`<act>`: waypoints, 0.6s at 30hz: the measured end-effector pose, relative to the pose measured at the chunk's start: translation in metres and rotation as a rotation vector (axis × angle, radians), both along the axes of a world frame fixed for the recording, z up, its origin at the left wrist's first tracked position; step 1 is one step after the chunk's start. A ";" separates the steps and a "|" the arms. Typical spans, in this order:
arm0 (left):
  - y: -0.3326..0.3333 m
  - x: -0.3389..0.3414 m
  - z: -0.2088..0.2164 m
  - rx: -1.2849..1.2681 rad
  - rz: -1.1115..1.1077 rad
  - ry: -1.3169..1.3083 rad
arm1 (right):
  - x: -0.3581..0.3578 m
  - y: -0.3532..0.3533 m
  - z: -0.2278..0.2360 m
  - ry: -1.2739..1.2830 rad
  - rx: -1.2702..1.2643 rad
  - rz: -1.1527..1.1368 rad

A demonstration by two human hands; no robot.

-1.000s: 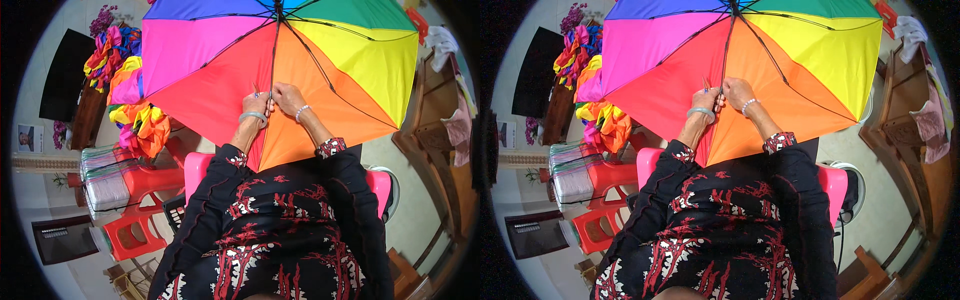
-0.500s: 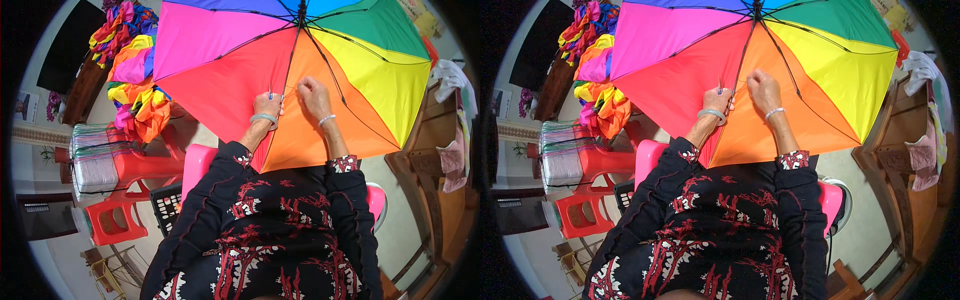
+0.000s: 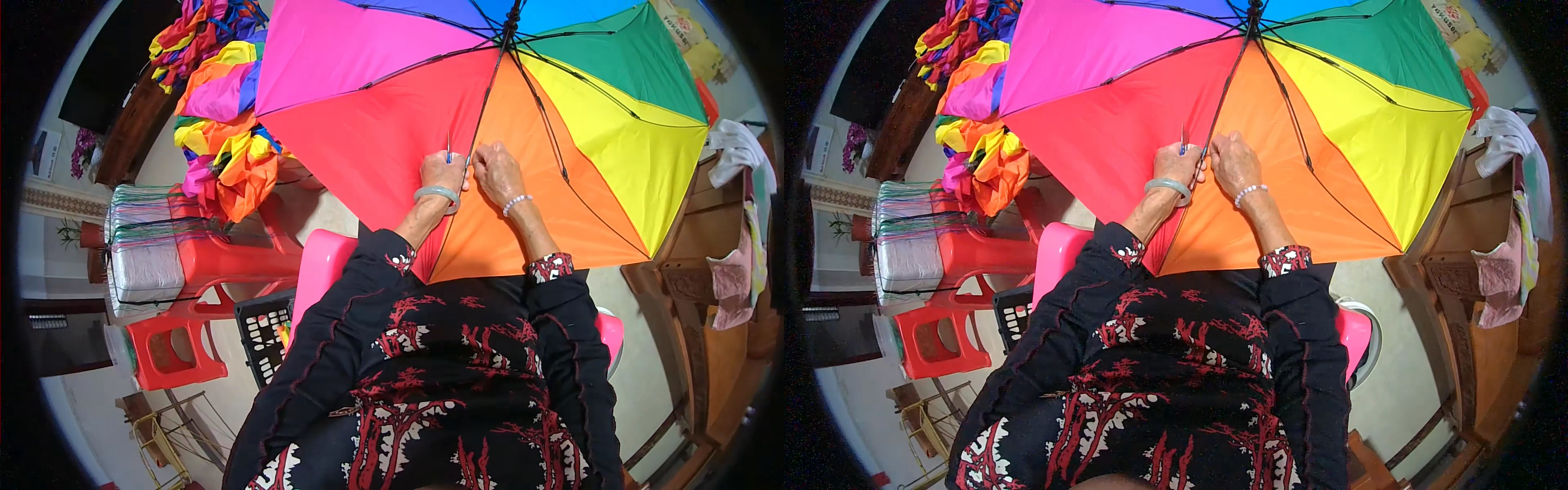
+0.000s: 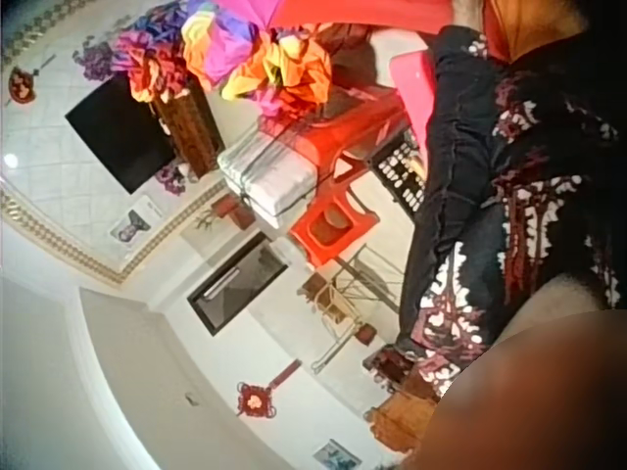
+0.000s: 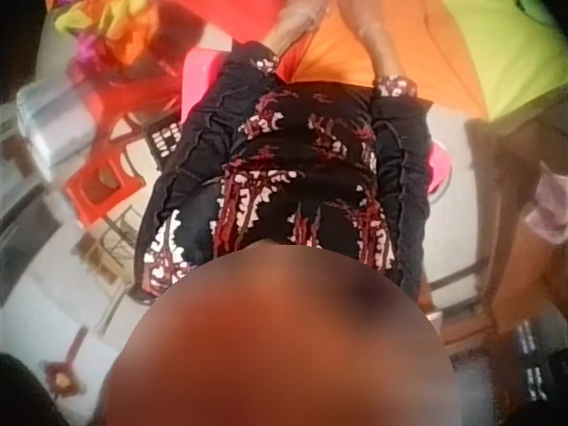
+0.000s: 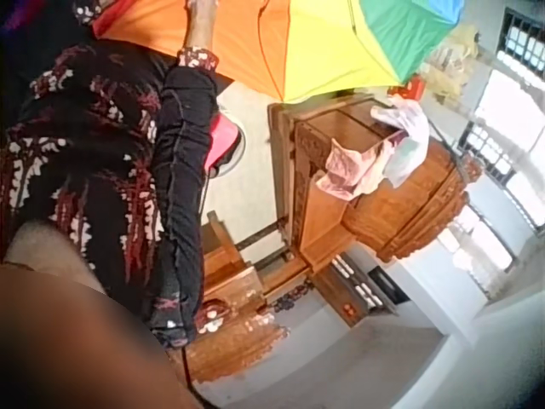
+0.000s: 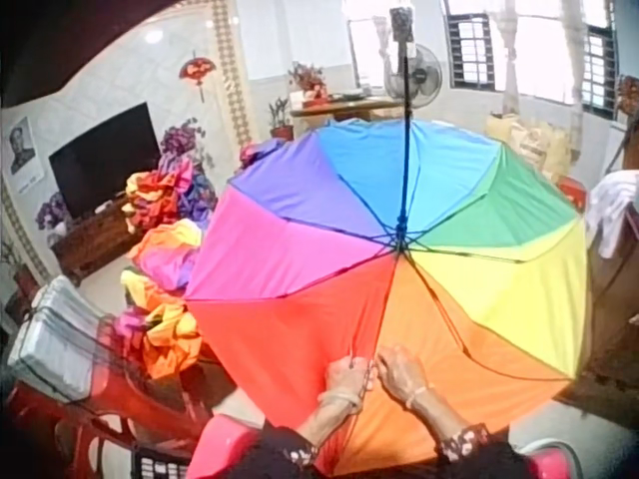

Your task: Assemble a rainbow-colored umbrella by sewing the fabric panels to the metal rib structure.

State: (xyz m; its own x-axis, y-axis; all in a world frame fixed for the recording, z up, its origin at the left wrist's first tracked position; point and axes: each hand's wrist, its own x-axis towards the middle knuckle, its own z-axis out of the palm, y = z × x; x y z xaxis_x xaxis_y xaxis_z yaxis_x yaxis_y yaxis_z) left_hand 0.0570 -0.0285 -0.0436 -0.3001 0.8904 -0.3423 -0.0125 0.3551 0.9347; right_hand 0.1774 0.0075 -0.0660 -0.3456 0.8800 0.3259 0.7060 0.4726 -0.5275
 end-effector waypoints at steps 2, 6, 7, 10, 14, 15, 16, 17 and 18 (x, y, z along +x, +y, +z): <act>0.002 0.000 -0.001 0.001 0.012 -0.001 | 0.000 -0.005 0.003 0.000 0.014 -0.019; 0.003 0.000 -0.005 0.009 0.024 -0.032 | 0.002 -0.005 0.002 0.003 0.028 -0.029; 0.003 -0.001 -0.006 0.016 0.020 -0.066 | 0.003 -0.001 -0.002 0.002 0.015 0.006; 0.002 0.000 -0.002 0.012 0.004 -0.091 | 0.003 0.000 -0.001 0.021 -0.014 0.013; 0.001 0.000 0.000 -0.017 -0.016 -0.069 | 0.006 -0.002 0.002 0.105 -0.114 -0.007; 0.001 -0.001 0.000 -0.021 -0.016 -0.068 | 0.008 -0.003 0.004 0.143 -0.179 0.025; 0.001 -0.001 0.000 -0.025 -0.016 -0.068 | 0.009 -0.004 0.005 0.180 -0.244 0.056; 0.001 -0.002 0.000 -0.026 -0.016 -0.068 | 0.007 -0.004 0.003 0.180 -0.245 0.057; 0.001 -0.002 -0.001 -0.021 -0.022 -0.044 | 0.004 -0.004 0.002 0.155 -0.195 0.043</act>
State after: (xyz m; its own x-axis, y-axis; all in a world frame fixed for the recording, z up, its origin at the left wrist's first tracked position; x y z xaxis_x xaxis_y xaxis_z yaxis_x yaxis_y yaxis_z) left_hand 0.0552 -0.0271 -0.0443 -0.2642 0.8891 -0.3738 -0.0457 0.3756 0.9257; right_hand 0.1814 0.0031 -0.0640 -0.3436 0.9167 0.2037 0.5912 0.3797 -0.7116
